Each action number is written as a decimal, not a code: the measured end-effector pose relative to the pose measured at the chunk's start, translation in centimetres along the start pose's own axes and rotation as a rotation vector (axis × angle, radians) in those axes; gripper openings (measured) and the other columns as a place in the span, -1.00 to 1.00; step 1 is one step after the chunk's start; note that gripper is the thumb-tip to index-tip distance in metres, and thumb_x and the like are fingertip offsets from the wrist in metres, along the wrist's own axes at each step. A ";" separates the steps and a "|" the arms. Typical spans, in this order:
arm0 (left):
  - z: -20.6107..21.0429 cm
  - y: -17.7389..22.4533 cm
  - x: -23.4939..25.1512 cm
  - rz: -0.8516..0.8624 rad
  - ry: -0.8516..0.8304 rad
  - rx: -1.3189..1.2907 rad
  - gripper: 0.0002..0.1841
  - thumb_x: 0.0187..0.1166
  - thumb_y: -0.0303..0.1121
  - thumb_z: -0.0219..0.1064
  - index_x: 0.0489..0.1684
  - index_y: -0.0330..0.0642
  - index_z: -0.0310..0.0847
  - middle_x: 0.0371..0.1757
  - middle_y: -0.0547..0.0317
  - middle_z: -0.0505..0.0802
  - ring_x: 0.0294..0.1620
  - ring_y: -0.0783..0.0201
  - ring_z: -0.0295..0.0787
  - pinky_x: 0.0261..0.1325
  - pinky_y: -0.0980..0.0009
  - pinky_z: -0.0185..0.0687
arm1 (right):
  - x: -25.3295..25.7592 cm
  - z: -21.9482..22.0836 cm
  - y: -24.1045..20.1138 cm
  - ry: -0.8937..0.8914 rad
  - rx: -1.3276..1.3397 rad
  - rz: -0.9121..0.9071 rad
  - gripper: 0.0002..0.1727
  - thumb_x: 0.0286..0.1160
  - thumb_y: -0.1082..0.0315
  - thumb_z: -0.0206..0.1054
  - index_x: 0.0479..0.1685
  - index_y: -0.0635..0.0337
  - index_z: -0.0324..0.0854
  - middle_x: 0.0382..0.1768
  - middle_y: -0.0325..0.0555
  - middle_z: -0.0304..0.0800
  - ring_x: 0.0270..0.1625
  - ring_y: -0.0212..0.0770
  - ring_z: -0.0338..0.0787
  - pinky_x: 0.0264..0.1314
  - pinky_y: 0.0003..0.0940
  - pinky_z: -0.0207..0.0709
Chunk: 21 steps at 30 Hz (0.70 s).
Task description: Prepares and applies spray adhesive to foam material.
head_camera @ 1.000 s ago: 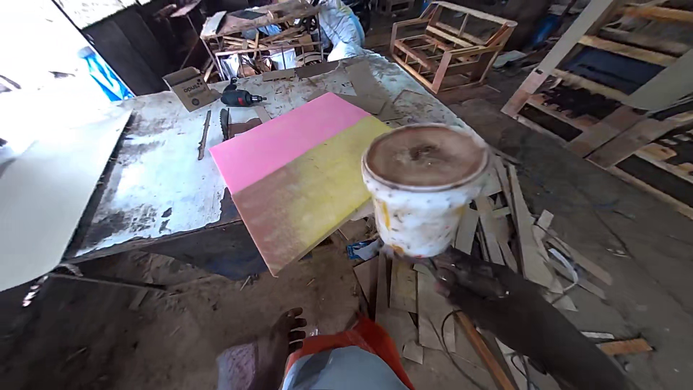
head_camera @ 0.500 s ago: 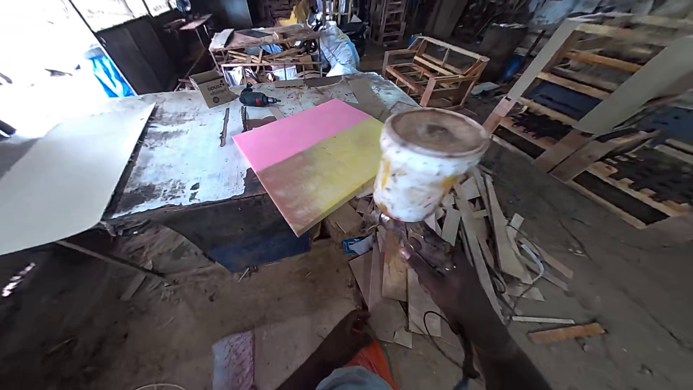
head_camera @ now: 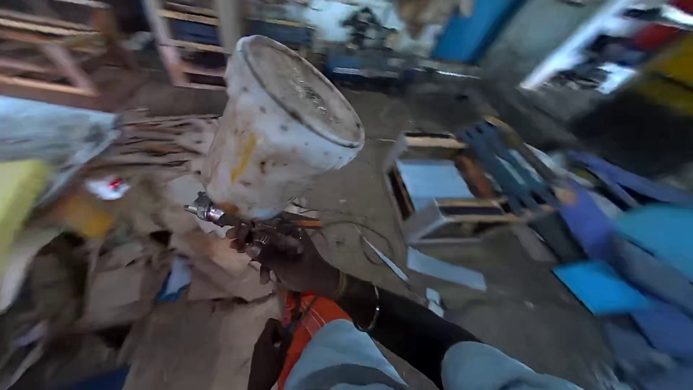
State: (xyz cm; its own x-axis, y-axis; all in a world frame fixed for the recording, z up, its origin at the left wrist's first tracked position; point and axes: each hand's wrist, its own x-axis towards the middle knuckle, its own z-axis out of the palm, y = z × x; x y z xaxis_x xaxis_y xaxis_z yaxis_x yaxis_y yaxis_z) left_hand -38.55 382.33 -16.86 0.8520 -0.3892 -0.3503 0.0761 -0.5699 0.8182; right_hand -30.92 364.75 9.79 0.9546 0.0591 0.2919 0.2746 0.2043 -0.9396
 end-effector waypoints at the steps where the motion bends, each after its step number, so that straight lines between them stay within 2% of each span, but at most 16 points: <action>1: 0.4 0.4 1.2 0.030 0.054 0.106 -0.61 0.51 -0.19 0.44 0.10 -0.34 0.66 -0.22 -0.13 0.84 -0.16 -0.08 0.82 -0.01 -0.14 0.74 | -0.8 -2.6 -0.5 0.122 -0.026 0.006 -0.72 0.64 0.52 0.27 0.27 0.36 0.58 -0.21 -0.10 0.85 -0.51 -0.43 0.71 -0.49 -0.54 0.66; 3: 0.4 0.7 4.5 0.072 0.122 0.310 -0.66 0.51 -0.24 0.40 0.13 -0.26 0.69 -0.20 -0.14 0.87 -0.11 -0.18 0.85 0.00 -0.27 0.72 | -2.6 -8.4 -1.8 0.351 -0.121 0.028 -0.75 0.66 0.48 0.24 0.23 0.24 0.57 -0.34 -0.22 0.81 -0.51 -0.44 0.71 -0.49 -0.53 0.66; 5: -0.8 -0.2 8.8 0.078 0.151 0.447 -0.64 0.54 -0.29 0.36 0.26 -0.19 0.69 -0.09 -0.17 0.89 -0.01 -0.23 0.84 0.10 -0.34 0.68 | -4.9 -14.9 -3.5 0.569 -0.265 0.028 -0.78 0.71 0.38 0.22 0.22 0.14 0.60 -0.42 -0.22 0.79 -0.55 -0.40 0.71 -0.53 -0.48 0.66; 7: -3.0 -1.2 13.7 0.049 0.198 0.528 -0.59 0.54 -0.33 0.32 0.36 -0.19 0.64 -0.02 -0.23 0.88 0.02 -0.28 0.83 0.11 -0.37 0.65 | -7.8 -21.7 -5.8 0.781 -0.417 -0.052 -0.76 0.74 0.33 0.23 0.27 0.10 0.62 -0.37 -0.18 0.82 -0.54 -0.32 0.72 -0.54 -0.40 0.68; 9: -6.0 -1.2 18.9 -0.033 0.265 0.538 -0.53 0.50 -0.39 0.32 0.44 -0.21 0.59 0.17 -0.31 0.82 0.17 -0.36 0.78 0.21 -0.42 0.60 | -11.3 -28.3 -8.8 0.993 -0.623 -0.156 -0.73 0.70 0.31 0.33 0.28 0.12 0.65 -0.28 -0.20 0.87 -0.52 -0.30 0.78 -0.54 -0.35 0.76; 11: -8.1 -0.9 25.0 -0.078 0.368 0.539 -0.53 0.57 -0.34 0.28 0.48 -0.24 0.55 0.26 -0.29 0.79 0.28 -0.31 0.74 0.31 -0.36 0.58 | -15.2 -34.6 -11.4 1.156 -0.854 -0.211 -0.69 0.67 0.32 0.36 0.33 0.12 0.62 -0.13 -0.25 0.88 -0.42 -0.34 0.82 -0.51 -0.37 0.77; 12: -8.5 -0.1 27.5 -0.093 0.392 0.538 -0.54 0.63 -0.30 0.25 0.48 -0.25 0.54 0.27 -0.30 0.79 0.29 -0.32 0.73 0.32 -0.37 0.57 | -16.9 -37.5 -12.5 1.192 -0.951 -0.247 -0.65 0.68 0.32 0.36 0.39 0.11 0.57 0.02 -0.27 0.88 -0.30 -0.34 0.86 -0.43 -0.37 0.80; 14: -7.8 4.3 33.4 -0.118 0.359 0.510 -0.58 0.73 -0.26 0.19 0.45 -0.30 0.56 0.27 -0.35 0.79 0.32 -0.34 0.72 0.36 -0.37 0.52 | -18.8 -42.5 -14.2 1.249 -1.026 -0.277 -0.55 0.70 0.31 0.33 0.50 0.15 0.43 0.27 -0.17 0.80 0.02 -0.21 0.89 -0.19 -0.29 0.84; 16: -5.5 10.2 38.9 -0.040 0.310 0.451 -0.55 0.82 -0.16 0.10 0.31 -0.42 0.62 0.16 -0.42 0.80 0.24 -0.32 0.74 0.36 -0.34 0.52 | -19.9 -46.2 -14.7 1.350 -0.976 -0.239 -0.50 0.68 0.23 0.36 0.51 0.14 0.37 0.29 -0.15 0.77 0.12 -0.14 0.89 -0.19 -0.30 0.87; 18: -3.7 17.3 44.1 0.108 0.357 0.401 -0.49 0.84 -0.11 0.08 0.18 -0.50 0.65 0.06 -0.47 0.80 0.17 -0.34 0.75 0.33 -0.33 0.54 | -20.7 -49.0 -14.3 1.420 -0.912 -0.189 -0.51 0.70 0.20 0.34 0.50 0.17 0.36 0.26 -0.11 0.79 0.13 -0.10 0.90 -0.18 -0.27 0.88; 20: -4.5 25.6 48.1 0.285 0.420 0.353 -0.58 0.78 -0.31 0.12 0.26 -0.61 0.56 0.16 -0.58 0.74 0.23 -0.39 0.71 0.39 -0.29 0.53 | -19.5 -51.2 -13.7 1.491 -0.854 -0.143 -0.56 0.74 0.19 0.29 0.47 0.13 0.36 0.23 -0.14 0.81 0.08 -0.15 0.92 -0.30 -0.34 0.87; 21: -5.9 30.5 49.5 0.369 0.452 0.342 -0.59 0.76 -0.39 0.11 0.31 -0.67 0.49 0.22 -0.62 0.70 0.27 -0.36 0.68 0.43 -0.18 0.52 | -18.5 -52.2 -13.5 1.512 -0.806 -0.130 -0.58 0.76 0.19 0.26 0.47 0.13 0.36 0.23 -0.16 0.81 0.08 -0.16 0.92 -0.32 -0.35 0.86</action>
State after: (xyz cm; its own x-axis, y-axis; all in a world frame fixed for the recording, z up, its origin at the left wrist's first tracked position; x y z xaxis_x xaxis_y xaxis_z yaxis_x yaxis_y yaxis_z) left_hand 8.98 350.00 -6.51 0.9292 -0.3035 0.2109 -0.3665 -0.6833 0.6315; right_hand -46.23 309.93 7.74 0.0454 -0.9166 0.3973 -0.1147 -0.3999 -0.9094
